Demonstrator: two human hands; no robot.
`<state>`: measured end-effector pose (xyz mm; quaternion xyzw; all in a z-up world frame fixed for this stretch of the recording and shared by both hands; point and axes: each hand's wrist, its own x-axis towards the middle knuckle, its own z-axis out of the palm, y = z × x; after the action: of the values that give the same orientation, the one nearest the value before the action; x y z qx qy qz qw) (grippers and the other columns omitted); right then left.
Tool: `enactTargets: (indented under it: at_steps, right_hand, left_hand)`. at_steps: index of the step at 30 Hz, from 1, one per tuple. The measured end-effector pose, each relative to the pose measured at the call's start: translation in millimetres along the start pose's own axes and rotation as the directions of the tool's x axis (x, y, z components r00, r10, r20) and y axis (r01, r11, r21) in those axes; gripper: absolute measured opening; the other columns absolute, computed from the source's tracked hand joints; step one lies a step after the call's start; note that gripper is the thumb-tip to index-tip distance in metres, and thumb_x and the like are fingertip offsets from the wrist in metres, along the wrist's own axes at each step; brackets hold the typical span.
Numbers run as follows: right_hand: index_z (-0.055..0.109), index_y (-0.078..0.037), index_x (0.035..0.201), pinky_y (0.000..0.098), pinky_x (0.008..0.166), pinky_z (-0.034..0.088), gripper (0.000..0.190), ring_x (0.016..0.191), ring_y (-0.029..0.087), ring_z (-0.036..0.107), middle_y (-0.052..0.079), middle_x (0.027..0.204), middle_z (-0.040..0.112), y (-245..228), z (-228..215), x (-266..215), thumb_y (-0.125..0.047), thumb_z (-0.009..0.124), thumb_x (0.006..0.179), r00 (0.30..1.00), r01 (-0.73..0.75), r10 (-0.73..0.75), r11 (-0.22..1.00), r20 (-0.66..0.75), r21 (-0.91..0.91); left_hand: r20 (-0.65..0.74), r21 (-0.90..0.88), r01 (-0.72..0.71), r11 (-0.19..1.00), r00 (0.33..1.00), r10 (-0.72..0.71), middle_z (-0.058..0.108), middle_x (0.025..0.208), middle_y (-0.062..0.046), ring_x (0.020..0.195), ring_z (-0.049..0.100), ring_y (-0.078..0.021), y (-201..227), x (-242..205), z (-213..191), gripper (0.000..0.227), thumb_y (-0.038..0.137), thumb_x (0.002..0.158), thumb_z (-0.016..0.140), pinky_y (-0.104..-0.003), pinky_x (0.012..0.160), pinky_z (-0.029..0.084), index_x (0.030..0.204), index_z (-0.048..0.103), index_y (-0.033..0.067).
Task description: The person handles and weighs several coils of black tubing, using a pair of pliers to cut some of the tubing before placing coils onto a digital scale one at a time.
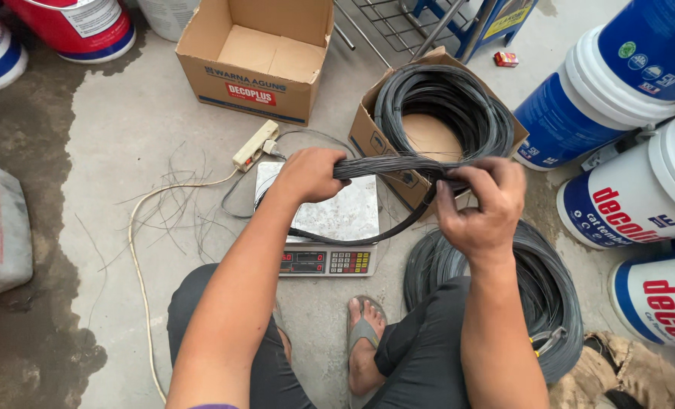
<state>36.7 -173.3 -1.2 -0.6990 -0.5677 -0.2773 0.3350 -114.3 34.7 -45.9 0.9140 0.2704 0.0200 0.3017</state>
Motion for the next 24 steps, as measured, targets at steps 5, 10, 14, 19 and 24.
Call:
enactTargets:
  at_steps: [5, 10, 14, 19, 24]
  right_hand:
    - [0.061, -0.009, 0.098, 0.0442, 0.072, 0.048, 0.026, 0.077, 0.035, 0.06, 0.014, 0.08, 0.059, -31.2, 34.9, -13.2, -0.023, 0.065, 0.077, 0.847, -0.188, 0.254, 0.965, 0.467, -0.184]
    - [0.061, -0.016, 0.1, 0.0466, 0.07, 0.05, 0.019, 0.08, 0.037, 0.063, 0.014, 0.082, 0.063, -37.3, 52.8, -17.8, -0.023, 0.049, 0.087, 0.619, -0.465, 0.427, 0.876, 0.66, -0.131]
    - [0.064, -0.017, 0.086, 0.0416, 0.063, 0.05, 0.011, 0.073, 0.032, 0.062, 0.009, 0.071, 0.062, -64.9, 13.9, 5.5, -0.025, 0.058, 0.082, 0.845, -0.222, 0.198, 0.975, 0.497, -0.011]
    - [0.064, -0.02, 0.075, 0.0306, 0.058, 0.049, 0.008, 0.065, 0.021, 0.061, 0.001, 0.062, 0.058, -52.0, 2.8, 19.4, -0.026, 0.064, 0.08, 0.958, 0.032, -0.033, 0.999, 0.284, 0.006]
    - [0.067, -0.02, 0.082, 0.0406, 0.062, 0.049, 0.013, 0.075, 0.028, 0.062, 0.007, 0.068, 0.062, -63.1, 1.9, 25.3, -0.031, 0.062, 0.082, 0.894, -0.163, 0.191, 0.981, 0.405, -0.104]
  left_hand:
    - [-0.007, -0.01, -0.002, 1.0, 1.0, 0.002, 0.063, 0.087, -0.013, 0.096, 0.058, -0.036, 3.3, -4.5, -1.5, 0.028, 0.035, 0.07, 0.062, -0.047, 0.083, 0.045, 0.088, 0.061, 0.0141]
    - [0.016, -0.004, 0.029, 1.0, 0.999, -0.029, 0.063, 0.088, -0.012, 0.097, 0.058, -0.0345, 7.3, -9.4, -6.2, 0.033, 0.042, 0.069, 0.061, -0.046, 0.083, 0.045, 0.09, 0.061, 0.0153]
    - [0.052, 0.012, 0.028, 1.0, 0.998, -0.028, 0.064, 0.091, -0.011, 0.1, 0.058, -0.0324, 20.4, -17.2, -14.4, 0.039, 0.047, 0.069, 0.06, -0.045, 0.085, 0.045, 0.092, 0.062, 0.015]
    - [0.031, 0.032, -0.001, 0.999, 1.0, 0.0, 0.065, 0.089, -0.011, 0.098, 0.059, -0.0322, 21.4, -9.5, -1.8, 0.04, 0.049, 0.07, 0.059, -0.044, 0.084, 0.045, 0.092, 0.063, 0.0154]
    - [0.06, -0.011, -0.022, 1.0, 0.998, 0.023, 0.065, 0.081, -0.005, 0.093, 0.061, -0.0284, 13.3, 0.8, 12.9, 0.038, 0.047, 0.06, 0.067, -0.041, 0.081, 0.047, 0.087, 0.064, 0.0199]
